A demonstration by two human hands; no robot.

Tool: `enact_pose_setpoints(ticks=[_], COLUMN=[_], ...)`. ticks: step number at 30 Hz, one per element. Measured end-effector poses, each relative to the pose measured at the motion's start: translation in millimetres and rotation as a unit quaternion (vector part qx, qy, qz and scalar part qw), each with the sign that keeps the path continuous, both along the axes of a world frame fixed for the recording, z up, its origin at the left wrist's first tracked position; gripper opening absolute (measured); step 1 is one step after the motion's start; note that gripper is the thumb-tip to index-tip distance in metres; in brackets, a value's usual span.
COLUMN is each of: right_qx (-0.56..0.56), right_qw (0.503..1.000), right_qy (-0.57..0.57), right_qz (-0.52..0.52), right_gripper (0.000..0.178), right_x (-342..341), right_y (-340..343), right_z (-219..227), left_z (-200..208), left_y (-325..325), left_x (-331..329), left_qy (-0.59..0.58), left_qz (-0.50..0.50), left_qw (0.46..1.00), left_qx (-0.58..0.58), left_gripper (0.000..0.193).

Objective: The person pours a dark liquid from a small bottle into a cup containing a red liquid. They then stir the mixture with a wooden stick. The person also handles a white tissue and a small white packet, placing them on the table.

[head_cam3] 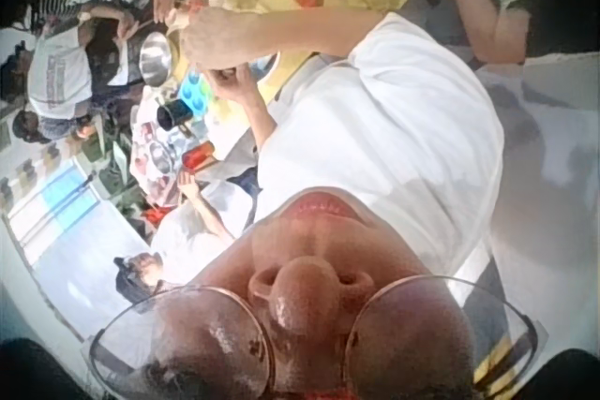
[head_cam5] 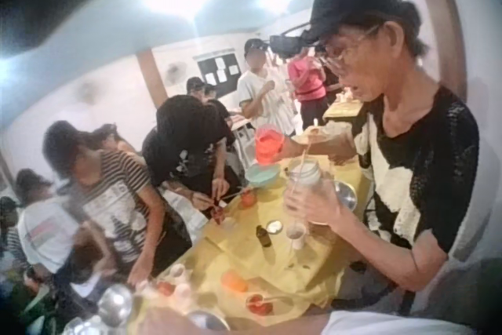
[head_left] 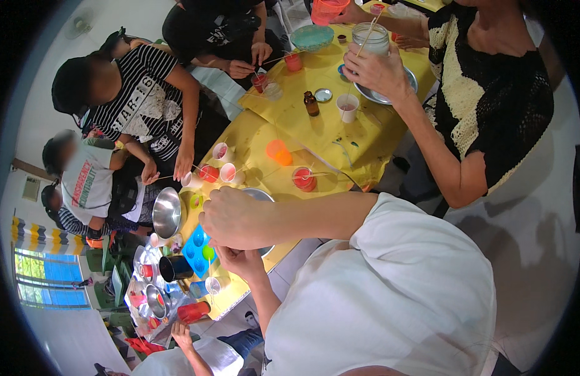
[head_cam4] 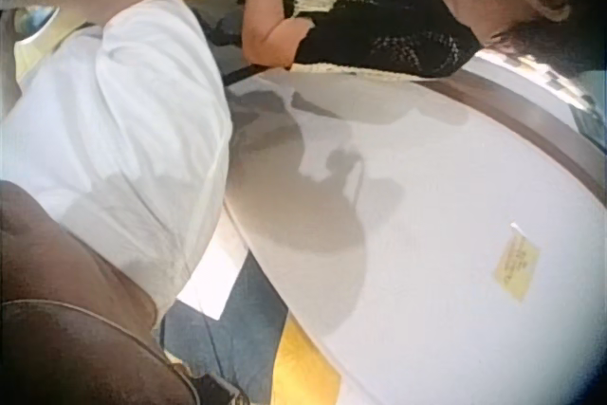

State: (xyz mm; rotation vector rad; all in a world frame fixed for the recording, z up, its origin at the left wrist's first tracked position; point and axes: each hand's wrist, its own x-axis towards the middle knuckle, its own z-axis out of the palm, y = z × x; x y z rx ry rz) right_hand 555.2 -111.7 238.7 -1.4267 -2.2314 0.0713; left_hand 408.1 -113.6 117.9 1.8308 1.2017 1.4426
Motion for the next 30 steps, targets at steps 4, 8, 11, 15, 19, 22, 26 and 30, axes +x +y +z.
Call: enact_pose_setpoints(ticks=[4, 8, 11, 15, 19, 22, 26, 30], right_qx=[0.002, 0.004, 0.008, 0.032, 0.078, 0.092, 0.007, -0.015], right_qw=[0.999, 1.0, 1.0, 0.999, 0.995, 0.993, 0.987, 0.987], right_qy=[0.036, 0.028, 0.017, -0.004, -0.053, -0.061, -0.066, -0.053], right_qz=[0.006, 0.01, 0.022, 0.032, 0.043, 0.048, 0.147, 0.151], right_gripper=[0.025, 0.02, 0.019, 0.02, 0.02, 0.021, 0.026, 0.03], right_x=[-12.2, -19.1, -19.1, -21.5, -22.8, -26.2, -16.6, -13.1], right_y=[2.0, 1.8, 2.3, 1.8, -4.2, -5.7, 2.7, 6.9], right_z=[-5.7, -7.8, -13.5, -22.5, -33.4, -42.4, -24.0, -20.8], left_z=[-2.6, -5.6, -7.9, -21.8, -31.2, -27.9, -22.9, -37.0], left_y=[-1.9, -5.0, -8.0, -5.8, -5.2, -6.2, -12.5, -13.4], left_x=[-6.0, -7.4, -3.9, -9.4, -7.1, -3.2, -8.4, -18.3], left_qy=[0.008, -0.026, -0.051, -0.027, -0.06, -0.056, -0.065, -0.064], left_qz=[0.005, -0.012, -0.009, -0.008, -0.005, -0.012, -0.025, 0.024], left_qw=[0.999, 0.999, 0.998, 1.0, 0.998, 0.998, 0.997, 0.996], left_qx=[0.032, 0.021, -0.021, -0.002, 0.01, 0.04, -0.032, -0.059], left_gripper=[0.031, 0.033, 0.031, 0.026, 0.023, 0.023, 0.029, 0.031])
